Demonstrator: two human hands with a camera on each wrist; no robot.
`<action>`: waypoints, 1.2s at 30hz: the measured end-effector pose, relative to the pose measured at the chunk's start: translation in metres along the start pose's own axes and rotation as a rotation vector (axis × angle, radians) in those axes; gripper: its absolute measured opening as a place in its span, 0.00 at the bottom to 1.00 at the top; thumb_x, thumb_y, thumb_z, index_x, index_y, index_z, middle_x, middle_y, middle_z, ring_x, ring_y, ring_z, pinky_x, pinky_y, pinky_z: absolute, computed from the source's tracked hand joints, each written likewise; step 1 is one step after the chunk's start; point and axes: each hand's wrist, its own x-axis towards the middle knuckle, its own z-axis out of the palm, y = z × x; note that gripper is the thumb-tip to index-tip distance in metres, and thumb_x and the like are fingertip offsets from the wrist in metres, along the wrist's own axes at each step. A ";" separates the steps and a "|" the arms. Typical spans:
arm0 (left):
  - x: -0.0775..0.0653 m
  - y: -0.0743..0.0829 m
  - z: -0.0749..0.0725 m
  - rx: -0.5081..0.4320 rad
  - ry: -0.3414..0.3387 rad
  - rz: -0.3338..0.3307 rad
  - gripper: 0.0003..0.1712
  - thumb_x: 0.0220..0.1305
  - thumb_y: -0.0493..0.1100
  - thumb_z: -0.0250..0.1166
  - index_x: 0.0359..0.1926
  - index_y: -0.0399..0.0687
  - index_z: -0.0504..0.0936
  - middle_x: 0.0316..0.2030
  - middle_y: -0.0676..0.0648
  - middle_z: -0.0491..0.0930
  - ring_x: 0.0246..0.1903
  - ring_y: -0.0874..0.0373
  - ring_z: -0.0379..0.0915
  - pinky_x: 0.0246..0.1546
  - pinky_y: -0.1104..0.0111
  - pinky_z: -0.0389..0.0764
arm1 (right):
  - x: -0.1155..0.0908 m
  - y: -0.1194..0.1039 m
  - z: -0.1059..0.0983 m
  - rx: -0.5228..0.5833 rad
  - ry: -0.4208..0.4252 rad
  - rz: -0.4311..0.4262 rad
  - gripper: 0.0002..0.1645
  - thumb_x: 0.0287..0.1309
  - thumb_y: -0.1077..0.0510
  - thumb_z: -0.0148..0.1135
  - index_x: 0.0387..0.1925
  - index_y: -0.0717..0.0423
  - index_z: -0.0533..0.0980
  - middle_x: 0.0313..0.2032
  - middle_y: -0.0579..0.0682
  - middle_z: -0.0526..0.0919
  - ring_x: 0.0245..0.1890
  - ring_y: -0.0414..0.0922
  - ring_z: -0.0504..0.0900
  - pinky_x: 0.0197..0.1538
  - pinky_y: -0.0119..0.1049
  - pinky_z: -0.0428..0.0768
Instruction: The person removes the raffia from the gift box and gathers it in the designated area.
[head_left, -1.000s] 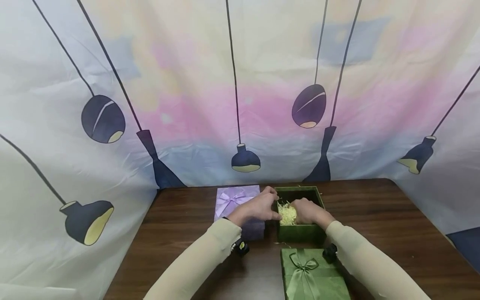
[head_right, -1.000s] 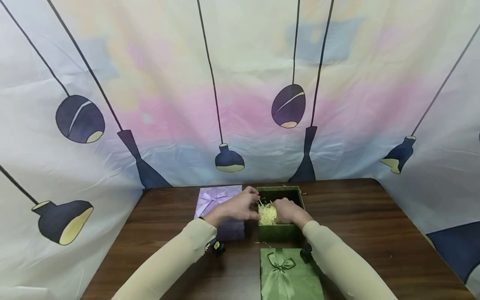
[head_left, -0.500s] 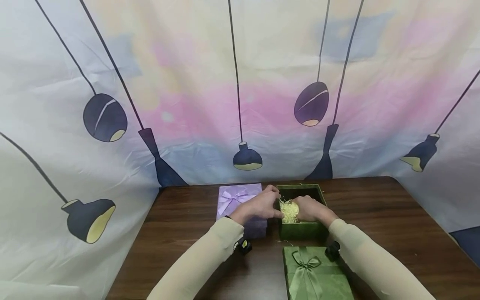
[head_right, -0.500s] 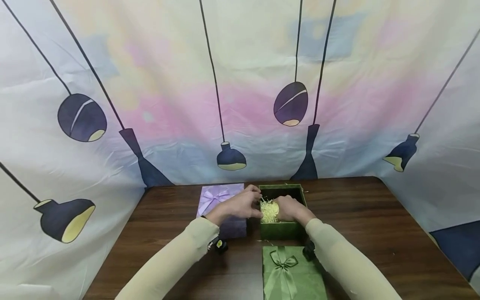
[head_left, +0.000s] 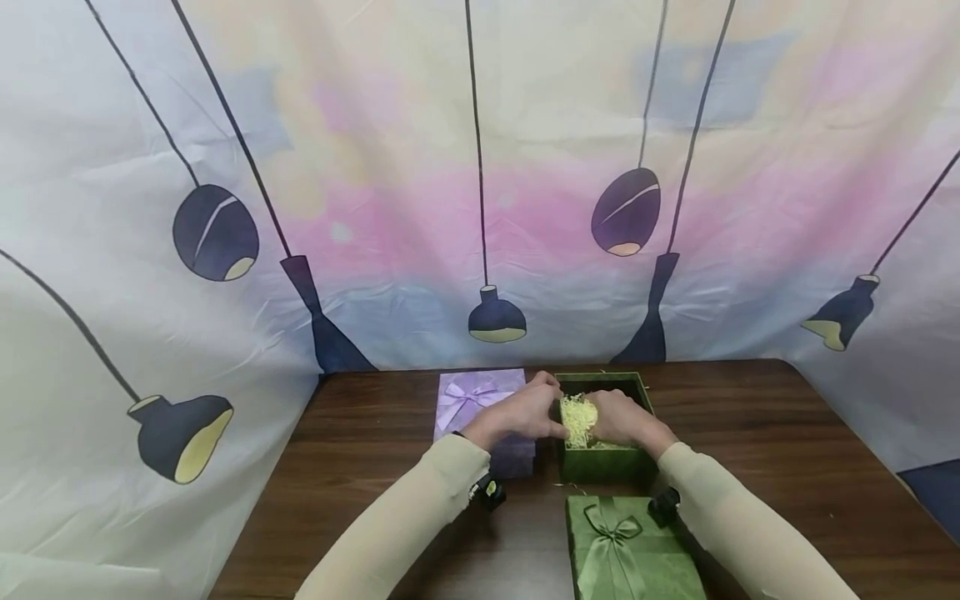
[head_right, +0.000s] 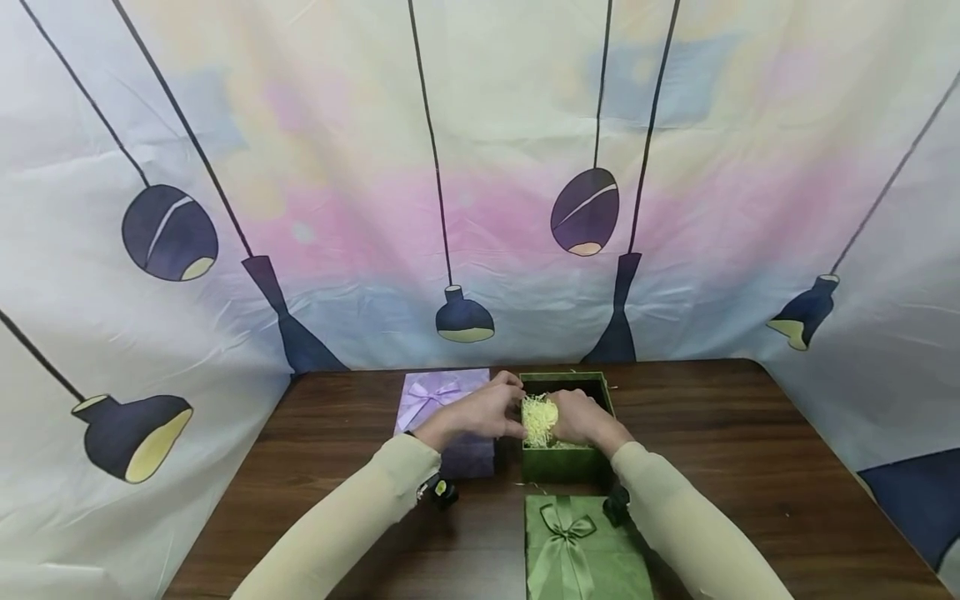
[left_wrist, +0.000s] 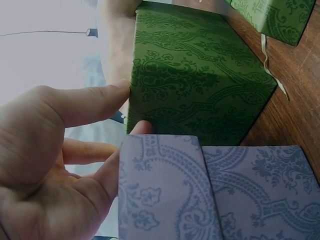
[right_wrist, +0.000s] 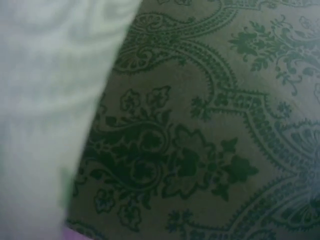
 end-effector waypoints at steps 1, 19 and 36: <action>0.000 0.000 0.000 0.003 -0.001 0.003 0.32 0.54 0.50 0.74 0.55 0.36 0.79 0.62 0.40 0.68 0.64 0.54 0.62 0.62 0.72 0.68 | 0.000 0.000 0.000 -0.001 0.003 0.005 0.38 0.50 0.63 0.67 0.65 0.64 0.69 0.57 0.61 0.78 0.32 0.46 0.76 0.32 0.38 0.70; 0.002 0.004 -0.005 0.044 -0.010 -0.007 0.26 0.54 0.51 0.74 0.46 0.37 0.82 0.58 0.42 0.69 0.60 0.55 0.64 0.62 0.72 0.67 | -0.003 -0.005 -0.018 0.013 0.082 0.005 0.41 0.46 0.65 0.67 0.66 0.63 0.68 0.51 0.59 0.81 0.22 0.43 0.70 0.31 0.38 0.70; 0.005 0.006 -0.004 0.071 -0.035 -0.029 0.24 0.51 0.53 0.76 0.40 0.41 0.80 0.56 0.46 0.70 0.59 0.58 0.63 0.58 0.75 0.70 | -0.009 0.001 -0.020 -0.012 0.178 -0.062 0.42 0.39 0.64 0.69 0.62 0.64 0.71 0.56 0.61 0.79 0.51 0.57 0.80 0.45 0.48 0.79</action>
